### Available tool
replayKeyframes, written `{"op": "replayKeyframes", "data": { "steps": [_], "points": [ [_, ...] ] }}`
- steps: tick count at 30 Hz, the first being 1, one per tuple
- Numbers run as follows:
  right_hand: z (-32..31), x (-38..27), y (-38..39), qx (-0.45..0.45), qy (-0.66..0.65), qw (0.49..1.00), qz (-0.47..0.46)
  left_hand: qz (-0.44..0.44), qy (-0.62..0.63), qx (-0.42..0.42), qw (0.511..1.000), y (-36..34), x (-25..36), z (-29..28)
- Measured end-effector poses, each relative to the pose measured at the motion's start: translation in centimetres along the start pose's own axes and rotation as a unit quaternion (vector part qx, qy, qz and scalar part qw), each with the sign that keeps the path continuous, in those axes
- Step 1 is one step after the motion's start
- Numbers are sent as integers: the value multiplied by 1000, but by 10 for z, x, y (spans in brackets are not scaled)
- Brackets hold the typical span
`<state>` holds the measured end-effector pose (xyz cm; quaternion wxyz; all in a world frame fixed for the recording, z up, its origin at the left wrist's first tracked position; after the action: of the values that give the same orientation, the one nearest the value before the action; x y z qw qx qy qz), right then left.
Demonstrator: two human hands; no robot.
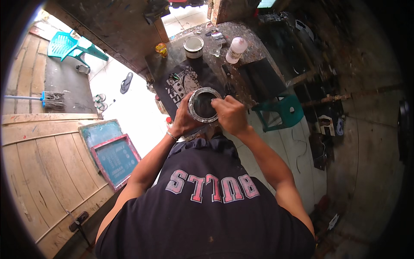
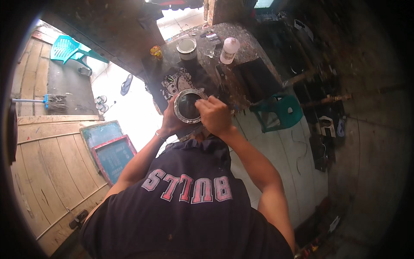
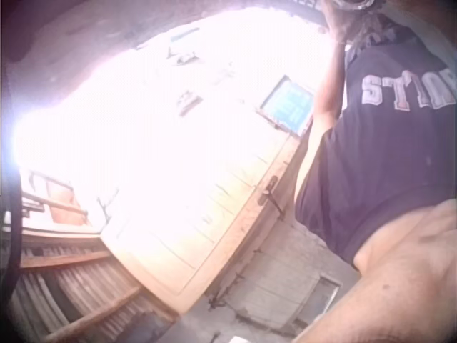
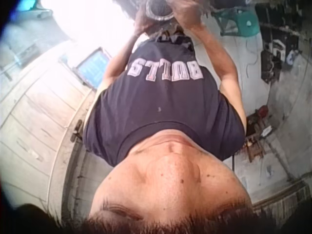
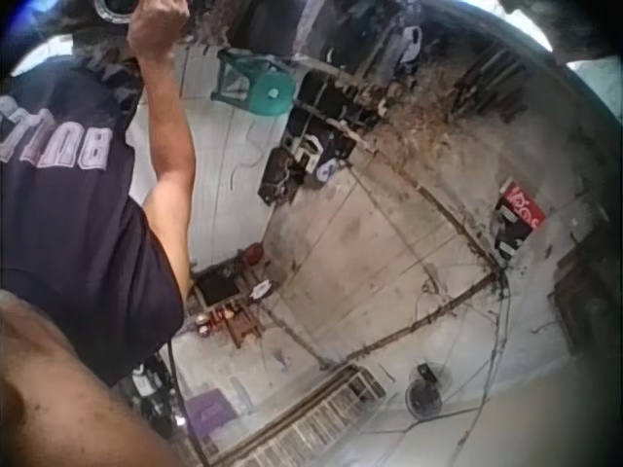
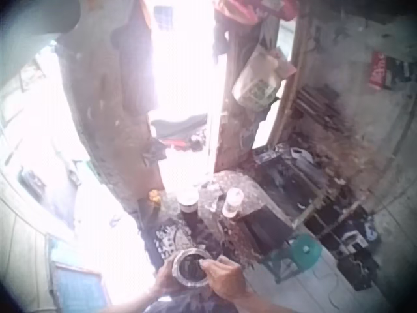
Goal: The person stirs a dark liquid in a container, adds a clear liquid from a bottle, and continues stirring. They then place a black rectangular sheet on the table, position a screen printing frame over it, and adjust the clamps to secure the frame. The person handles a roll of tape at the end.
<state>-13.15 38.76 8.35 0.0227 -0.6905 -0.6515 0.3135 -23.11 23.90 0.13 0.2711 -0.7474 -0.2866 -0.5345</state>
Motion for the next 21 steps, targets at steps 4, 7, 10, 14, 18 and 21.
{"op": "replayKeyframes", "data": {
  "steps": [4, 7, 10, 14, 18, 21],
  "points": [
    [9, 1, 6, -45, -46, 998, 0, -3, -41, -2, 999, 8, -21, 4],
    [4, 13, 4, 6, -8, 999, 40, -58, -34, 2, 998, 6, -16, 9],
    [23, 22, 24, -48, -40, 997, 37, -54, -30, 0, 998, -1, -20, 18],
    [1, 45, 18, 17, -11, 992, 127, 1, -26, -11, 1000, -6, -34, 36],
    [17, 68, 44, -14, -69, 988, 136, 10, -64, -14, 998, -23, -39, 58],
    [12, 107, 46, -17, -113, 978, 175, -1, -75, 14, 997, -36, -52, 74]
  ]
}}
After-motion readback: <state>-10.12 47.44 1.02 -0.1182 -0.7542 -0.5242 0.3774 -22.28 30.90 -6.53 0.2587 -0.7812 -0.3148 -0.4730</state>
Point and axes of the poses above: each hand's wrist, its own y-axis away from the middle knuckle, its own z-axis out of the palm, x = y × z, the point moved 5 cm from there along -y, towards the middle knuckle, and after that the axes turned 11 degrees about y, right-handed, at the moved point
